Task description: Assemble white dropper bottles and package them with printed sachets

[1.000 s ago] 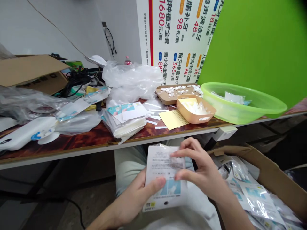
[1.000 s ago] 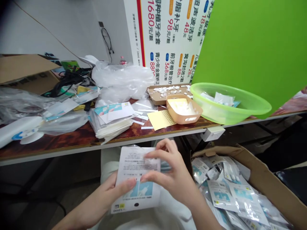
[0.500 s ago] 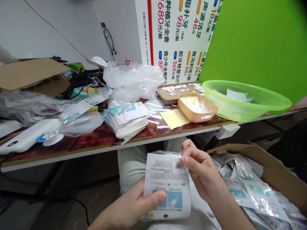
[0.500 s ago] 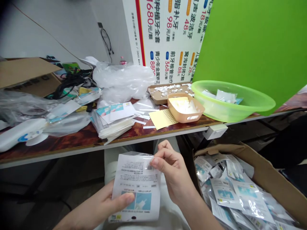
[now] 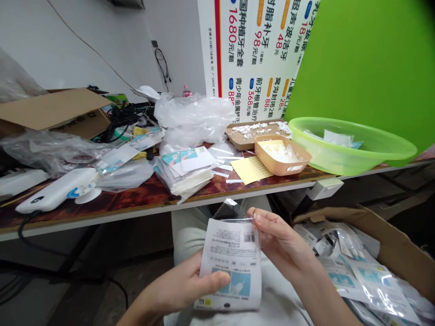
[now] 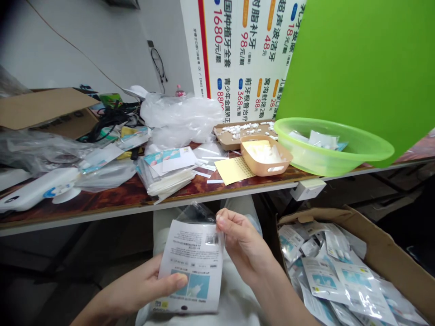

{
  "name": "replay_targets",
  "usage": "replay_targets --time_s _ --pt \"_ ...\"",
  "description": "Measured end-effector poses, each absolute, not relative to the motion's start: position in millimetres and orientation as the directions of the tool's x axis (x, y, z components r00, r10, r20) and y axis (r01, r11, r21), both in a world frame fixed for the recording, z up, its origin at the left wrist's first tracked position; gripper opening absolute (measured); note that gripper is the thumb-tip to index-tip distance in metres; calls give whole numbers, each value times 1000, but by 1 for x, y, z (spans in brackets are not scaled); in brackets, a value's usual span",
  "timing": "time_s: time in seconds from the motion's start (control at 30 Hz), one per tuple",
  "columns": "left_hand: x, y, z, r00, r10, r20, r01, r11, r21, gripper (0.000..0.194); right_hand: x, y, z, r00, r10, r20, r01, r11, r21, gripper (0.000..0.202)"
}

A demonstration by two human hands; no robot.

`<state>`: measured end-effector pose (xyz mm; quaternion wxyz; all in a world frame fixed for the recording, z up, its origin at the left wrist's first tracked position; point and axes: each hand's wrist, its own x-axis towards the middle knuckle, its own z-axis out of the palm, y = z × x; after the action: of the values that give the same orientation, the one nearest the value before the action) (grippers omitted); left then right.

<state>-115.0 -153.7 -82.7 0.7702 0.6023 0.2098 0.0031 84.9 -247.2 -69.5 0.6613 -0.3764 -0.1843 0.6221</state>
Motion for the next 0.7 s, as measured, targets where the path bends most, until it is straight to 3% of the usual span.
replay_targets --time_s 0.43,0.7 --pt "-117 -147 -92 911 214 -352 284 292 913 53 91 -241 -75 180 967 -182 -529 -60 -846 43" --pt "-120 -155 -99 917 241 -318 224 349 910 53 113 -250 -81 117 987 111 -204 133 -970 39"
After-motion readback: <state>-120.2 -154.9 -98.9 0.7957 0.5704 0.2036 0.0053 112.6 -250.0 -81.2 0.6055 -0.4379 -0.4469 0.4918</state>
